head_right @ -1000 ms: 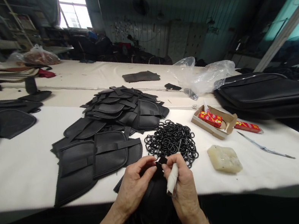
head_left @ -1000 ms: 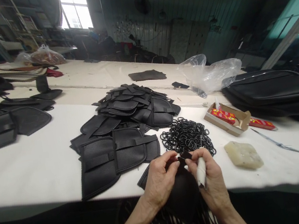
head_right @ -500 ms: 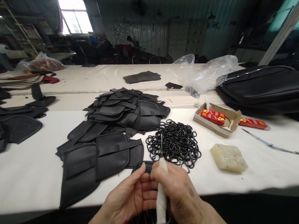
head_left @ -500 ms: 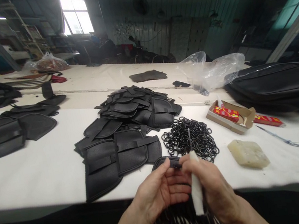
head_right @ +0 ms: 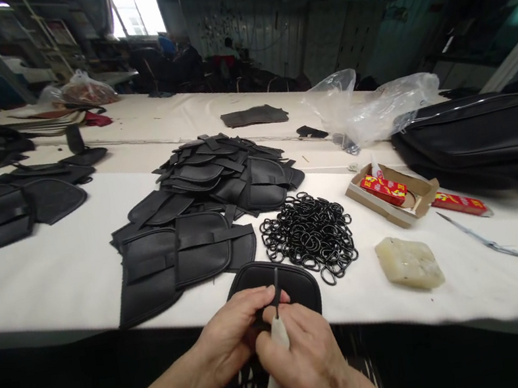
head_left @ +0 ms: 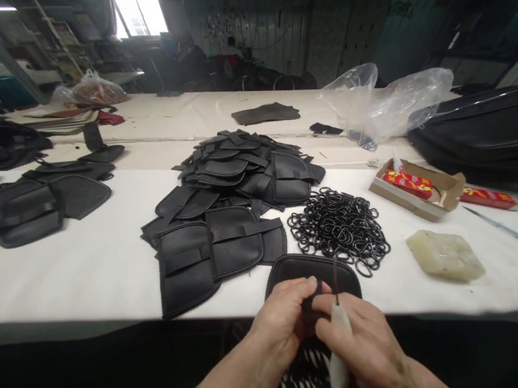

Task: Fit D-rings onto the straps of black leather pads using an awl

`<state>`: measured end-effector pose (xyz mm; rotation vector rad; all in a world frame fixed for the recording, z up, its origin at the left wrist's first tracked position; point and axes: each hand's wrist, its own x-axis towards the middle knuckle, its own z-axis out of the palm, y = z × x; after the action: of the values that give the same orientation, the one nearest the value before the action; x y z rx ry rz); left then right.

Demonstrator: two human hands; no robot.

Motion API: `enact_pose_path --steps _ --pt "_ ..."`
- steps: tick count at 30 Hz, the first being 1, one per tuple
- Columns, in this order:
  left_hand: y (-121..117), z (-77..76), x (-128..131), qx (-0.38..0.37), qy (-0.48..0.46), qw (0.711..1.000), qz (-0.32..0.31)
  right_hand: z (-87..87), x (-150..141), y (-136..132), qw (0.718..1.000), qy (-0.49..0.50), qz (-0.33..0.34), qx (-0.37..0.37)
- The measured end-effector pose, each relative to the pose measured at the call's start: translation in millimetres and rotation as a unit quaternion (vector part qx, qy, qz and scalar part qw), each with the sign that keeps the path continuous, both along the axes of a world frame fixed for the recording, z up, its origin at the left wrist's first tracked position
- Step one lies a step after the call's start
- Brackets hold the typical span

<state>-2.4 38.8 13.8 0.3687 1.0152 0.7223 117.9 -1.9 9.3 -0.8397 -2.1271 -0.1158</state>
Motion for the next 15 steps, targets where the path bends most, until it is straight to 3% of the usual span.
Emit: enact_pose_path --steps 4,7,15 --pt "-14.9 0.3 1.4 0.058 -0.017 0.998 -0.004 -9.8 -0.3 -10.4 0.981 0.157 -0.028 -0.114" --pt "-21.6 1.6 3.1 0.108 -0.018 0.994 -0.004 -19.4 -1.6 -16.9 0.960 0.241 -0.051 -0.132" --pt "-32.0 -5.5 9.2 0.120 -0.113 0.979 0.118 -16.3 -4.6 -10.9 0.905 0.343 -0.084 -0.238"
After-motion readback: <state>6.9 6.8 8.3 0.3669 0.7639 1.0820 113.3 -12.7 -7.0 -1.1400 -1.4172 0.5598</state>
